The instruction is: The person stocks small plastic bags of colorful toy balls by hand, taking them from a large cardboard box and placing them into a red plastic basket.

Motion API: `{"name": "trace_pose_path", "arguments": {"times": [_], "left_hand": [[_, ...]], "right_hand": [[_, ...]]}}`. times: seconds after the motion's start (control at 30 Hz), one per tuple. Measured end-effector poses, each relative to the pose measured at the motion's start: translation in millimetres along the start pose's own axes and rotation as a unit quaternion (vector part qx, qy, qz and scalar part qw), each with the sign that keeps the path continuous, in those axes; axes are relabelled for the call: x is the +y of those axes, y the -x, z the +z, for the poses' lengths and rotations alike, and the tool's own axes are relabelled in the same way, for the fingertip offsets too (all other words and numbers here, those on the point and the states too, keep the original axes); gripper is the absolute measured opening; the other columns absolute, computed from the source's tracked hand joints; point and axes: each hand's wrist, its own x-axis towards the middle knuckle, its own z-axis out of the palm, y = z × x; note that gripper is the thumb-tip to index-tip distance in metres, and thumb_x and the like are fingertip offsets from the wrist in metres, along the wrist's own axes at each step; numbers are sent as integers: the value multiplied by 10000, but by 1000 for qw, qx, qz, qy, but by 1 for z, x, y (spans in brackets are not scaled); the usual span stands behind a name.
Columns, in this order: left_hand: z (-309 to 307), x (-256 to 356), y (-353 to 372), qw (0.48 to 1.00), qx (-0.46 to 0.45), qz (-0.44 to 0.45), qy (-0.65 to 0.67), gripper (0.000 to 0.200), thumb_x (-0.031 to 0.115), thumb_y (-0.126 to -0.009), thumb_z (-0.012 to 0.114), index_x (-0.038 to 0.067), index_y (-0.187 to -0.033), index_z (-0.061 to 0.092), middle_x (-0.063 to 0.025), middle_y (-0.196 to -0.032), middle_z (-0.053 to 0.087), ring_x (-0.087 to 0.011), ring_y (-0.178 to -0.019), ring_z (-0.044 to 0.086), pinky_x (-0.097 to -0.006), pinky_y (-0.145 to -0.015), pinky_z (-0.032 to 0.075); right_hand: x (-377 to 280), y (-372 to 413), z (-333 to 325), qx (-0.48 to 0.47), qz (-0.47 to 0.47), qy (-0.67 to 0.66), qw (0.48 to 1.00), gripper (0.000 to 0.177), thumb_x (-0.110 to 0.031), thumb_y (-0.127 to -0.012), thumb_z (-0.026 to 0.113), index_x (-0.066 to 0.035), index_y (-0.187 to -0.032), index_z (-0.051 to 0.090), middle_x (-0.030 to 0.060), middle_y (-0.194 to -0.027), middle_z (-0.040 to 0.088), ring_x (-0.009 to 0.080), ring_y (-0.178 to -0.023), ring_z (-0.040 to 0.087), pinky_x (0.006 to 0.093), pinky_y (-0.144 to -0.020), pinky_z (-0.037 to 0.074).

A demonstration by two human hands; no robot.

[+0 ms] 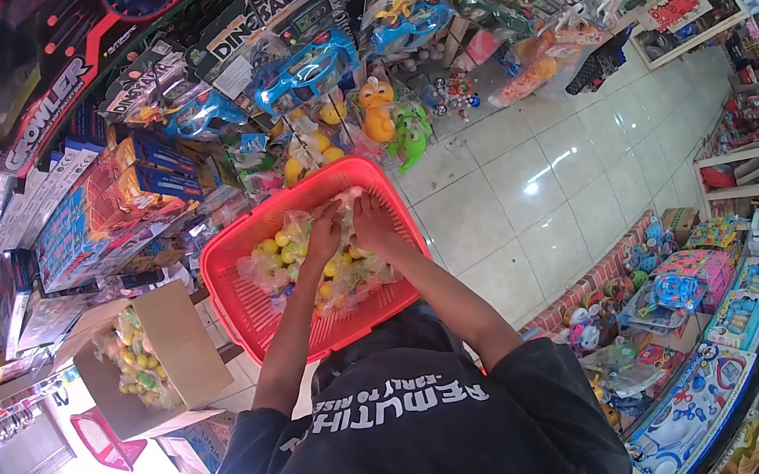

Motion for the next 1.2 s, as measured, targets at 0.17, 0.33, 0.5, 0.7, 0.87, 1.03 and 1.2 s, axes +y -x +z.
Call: {"name": "trace_pose_path", "arguments": {"times": [0.17,0.33,0.5,0.7,0.87,1.03,1.2], "left_hand": [[-10,3,4,998,-44,-9,48,542,-51,-720,456,65,-1250,445,-173,-1252,429,-324,-1158,429,-349,-959,362],[-23,13,18,998,-27,1,62,510,-14,-741,467,59,-1246,445,-168,-1281,420,-331,-1164,427,-351,-970,353],[-66,40,50,978,-103,-104,152,389,110,-837,515,33,-1215,465,-153,-1184,517,-275,-1103,495,-333,-940,380],[-125,115,118,867,-162,-159,444,314,213,-917,463,-9,-1134,513,-86,-1095,551,-172,-1034,521,-309,-893,416],[-134,139,162,798,-336,-94,492,335,283,-930,440,0,-1080,538,-82,-1082,547,-168,-1042,508,-305,-902,405],[-98,139,194,816,-387,-135,408,345,306,-928,443,10,-1072,548,-92,-1082,545,-180,-1049,502,-319,-903,403],[-63,71,243,844,-321,-235,359,334,324,-912,446,57,-1076,564,-51,-1065,563,-155,-1020,516,-305,-868,414]], "right_hand": [[2,0,4,2,-5,1,1000,870,-295,-650,685,81,-1300,247,258,-1346,254,374,-1257,274,415,-1022,297],[2,17,9,47,-25,-36,998,854,-308,-670,666,76,-1304,243,265,-1351,239,389,-1266,249,426,-1038,265],[-8,67,-7,100,-14,-128,987,737,-289,-711,637,52,-1280,315,266,-1316,301,384,-1246,292,426,-1026,277],[-22,128,-48,118,-103,-288,945,463,-207,-793,593,31,-1166,458,196,-1155,508,297,-1104,488,364,-924,399],[-30,168,-59,-7,-64,-599,798,288,-208,-868,529,-10,-1077,534,95,-995,593,178,-942,573,292,-820,457],[-13,208,-50,-187,-37,-633,750,281,-284,-909,471,-29,-966,573,56,-927,598,131,-899,572,279,-798,462],[16,233,30,-252,-19,-666,702,296,-330,-896,488,-56,-960,581,39,-887,594,132,-873,579,276,-778,468]]}}
